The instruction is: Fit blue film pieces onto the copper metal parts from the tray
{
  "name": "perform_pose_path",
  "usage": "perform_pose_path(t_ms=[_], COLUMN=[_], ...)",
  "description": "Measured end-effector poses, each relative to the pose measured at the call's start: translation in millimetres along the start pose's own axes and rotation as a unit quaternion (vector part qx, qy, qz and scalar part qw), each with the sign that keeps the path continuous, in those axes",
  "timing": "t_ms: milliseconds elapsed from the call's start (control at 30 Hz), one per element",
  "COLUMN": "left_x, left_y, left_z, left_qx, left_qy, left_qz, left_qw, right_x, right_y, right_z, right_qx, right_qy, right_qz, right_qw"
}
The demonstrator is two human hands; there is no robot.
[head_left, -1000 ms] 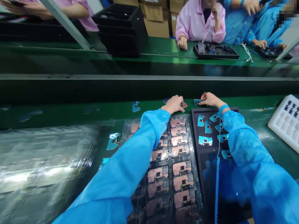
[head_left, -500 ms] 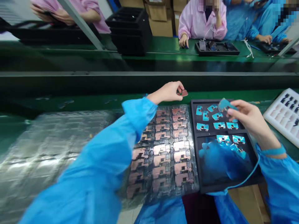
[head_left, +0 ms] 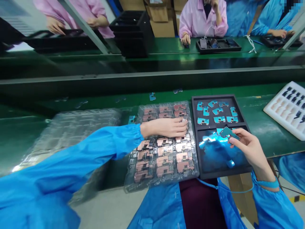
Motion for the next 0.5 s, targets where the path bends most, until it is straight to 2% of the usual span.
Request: perform_pose_path(t_ms=[100,167,200,267,333,367,433,500], left_x=[12.1,19.8,20.4,14.1,5.9,6.1,16.6,29.4], left_y=[-5.8,-11.3,-13.8,-20.6,-33.3,-38.8,-42.3,-39.6], left_z=[-0.9,-3.8,-7.6,-20.1,-30.0,-31.3,-30.3,-29.3], left_qx=[0.012,-0.023,-0.060,-0.176,-0.309,-0.362,-0.434,-0.468], left_qy=[-0.083,-0.136,-0.150,-0.140,-0.109,-0.103,-0.119,-0.151], left_qz=[-0.062,-0.089,-0.077,-0.001,0.092,0.119,0.117,0.087], left_qw=[0.995,0.986,0.984,0.974,0.940,0.919,0.885,0.866], right_x=[-2.2,-3.5,-4.1,-5.3,-6.1,-5.9,-4.3,-1.3], right_y=[-1.8,-2.3,-2.6,-3.6,-5.0,-5.7,-6.8,-7.2], right_z=[5.0,7.5,8.2,8.2,6.8,6.1,5.0,5.2], right_qx=[0.000,-0.001,-0.002,-0.005,-0.008,-0.008,-0.008,-0.006], right_qy=[0.009,0.012,0.011,0.004,-0.006,-0.010,-0.014,-0.012], right_qz=[0.011,0.014,0.014,0.014,0.017,0.019,0.020,0.020], right_qw=[1.000,1.000,1.000,1.000,1.000,1.000,1.000,1.000])
Point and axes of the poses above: each hand's wrist, its own y-axis towards the middle knuckle, its own x-axis out of the palm, z = x × y, the point moved 10 cm from there along y, towards the middle knuckle, and after that the axes turned 3 degrees about -z, right-handed, at the moved point
